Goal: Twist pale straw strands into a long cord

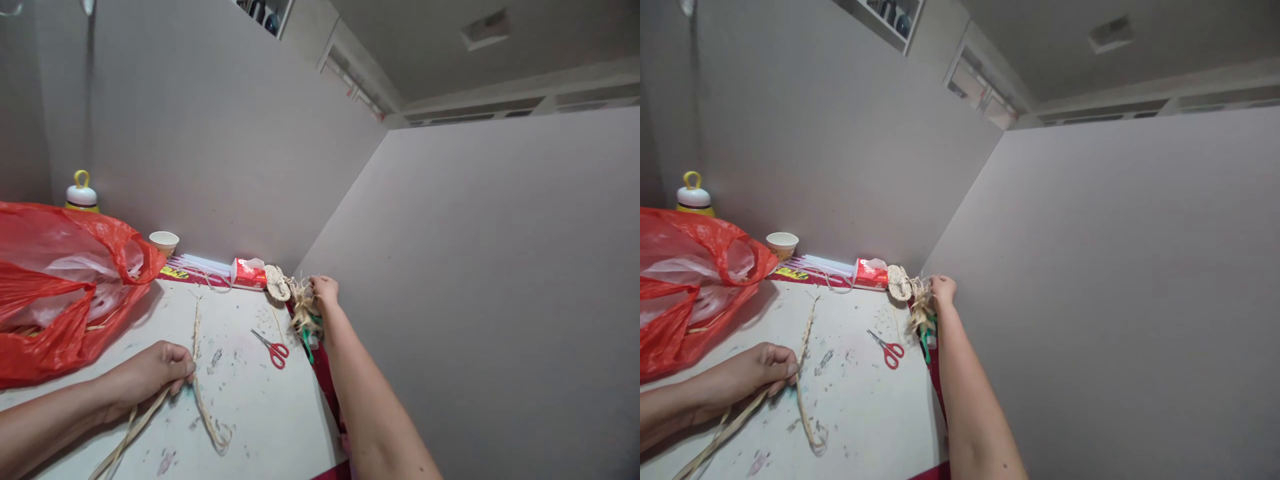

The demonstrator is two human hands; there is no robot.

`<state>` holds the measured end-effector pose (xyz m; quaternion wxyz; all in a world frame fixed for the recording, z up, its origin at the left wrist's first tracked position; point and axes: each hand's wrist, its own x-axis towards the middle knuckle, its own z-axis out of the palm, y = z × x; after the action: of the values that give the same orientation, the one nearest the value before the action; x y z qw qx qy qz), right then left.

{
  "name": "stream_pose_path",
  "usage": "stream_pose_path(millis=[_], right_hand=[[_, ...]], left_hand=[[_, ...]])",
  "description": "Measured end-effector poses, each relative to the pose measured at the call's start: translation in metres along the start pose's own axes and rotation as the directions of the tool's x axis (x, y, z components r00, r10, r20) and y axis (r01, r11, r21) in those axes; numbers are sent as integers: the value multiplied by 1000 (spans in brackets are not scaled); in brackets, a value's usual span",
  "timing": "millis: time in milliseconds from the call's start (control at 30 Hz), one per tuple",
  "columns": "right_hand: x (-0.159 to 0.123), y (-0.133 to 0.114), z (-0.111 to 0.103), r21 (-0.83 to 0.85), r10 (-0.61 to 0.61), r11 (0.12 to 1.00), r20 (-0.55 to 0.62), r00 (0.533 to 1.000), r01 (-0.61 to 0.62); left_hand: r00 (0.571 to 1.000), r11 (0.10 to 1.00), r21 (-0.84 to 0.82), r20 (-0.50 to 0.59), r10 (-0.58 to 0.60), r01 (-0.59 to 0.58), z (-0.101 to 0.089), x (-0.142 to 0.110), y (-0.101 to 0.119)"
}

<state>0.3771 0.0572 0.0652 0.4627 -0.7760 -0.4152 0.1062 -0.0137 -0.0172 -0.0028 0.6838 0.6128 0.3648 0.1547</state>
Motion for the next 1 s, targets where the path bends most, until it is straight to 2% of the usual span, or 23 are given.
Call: stream_pose_path(millis=[100, 167, 333, 533, 600, 700, 767, 833, 900, 967, 1000], right_hand=[[0, -8, -11, 6, 66, 998, -7, 998, -66], [-2, -14, -19, 32, 63, 998, -18, 998, -63], [-5, -34, -35, 153, -5, 988, -91, 996, 19], [-4, -58, -53, 326, -82, 934, -197, 977, 145], [-9, -65, -60, 363, -93, 918, -186, 978, 157], [-26, -78, -65, 424, -112, 896, -78, 991, 135], [-47, -85, -62, 462, -127, 883, 54, 990, 87], [-75, -90, -52, 482, -132, 876, 224, 966, 8], [-111, -91, -37, 496, -153, 862, 452, 879, -105], [-150, -88, -18, 426, -133, 882, 636, 760, -203], [-169, -86, -8, 376, -124, 897, 718, 685, -232]], left_hand=[[1000, 1000, 9, -1, 6, -6, 0, -1, 0], [1000, 1000, 14, 4, -4, 3, -1, -1, 0], [1000, 1000, 15, 7, 8, -8, -1, -1, -1], [1000, 1000, 29, 7, 12, -12, -3, 2, -4], [1000, 999, 24, 15, 24, -24, -4, 3, -5], [1000, 1000, 16, 5, 7, -8, -3, 0, -3], [1000, 1000, 19, -7, -5, 5, -1, -4, 1], [999, 999, 4, 0, -37, 37, 1, -7, 5], [999, 999, -27, -5, -33, 33, 2, -8, 9], [999, 998, -48, -9, -37, 37, 3, -9, 12], [999, 997, -56, -11, -46, 45, 3, -9, 12]])
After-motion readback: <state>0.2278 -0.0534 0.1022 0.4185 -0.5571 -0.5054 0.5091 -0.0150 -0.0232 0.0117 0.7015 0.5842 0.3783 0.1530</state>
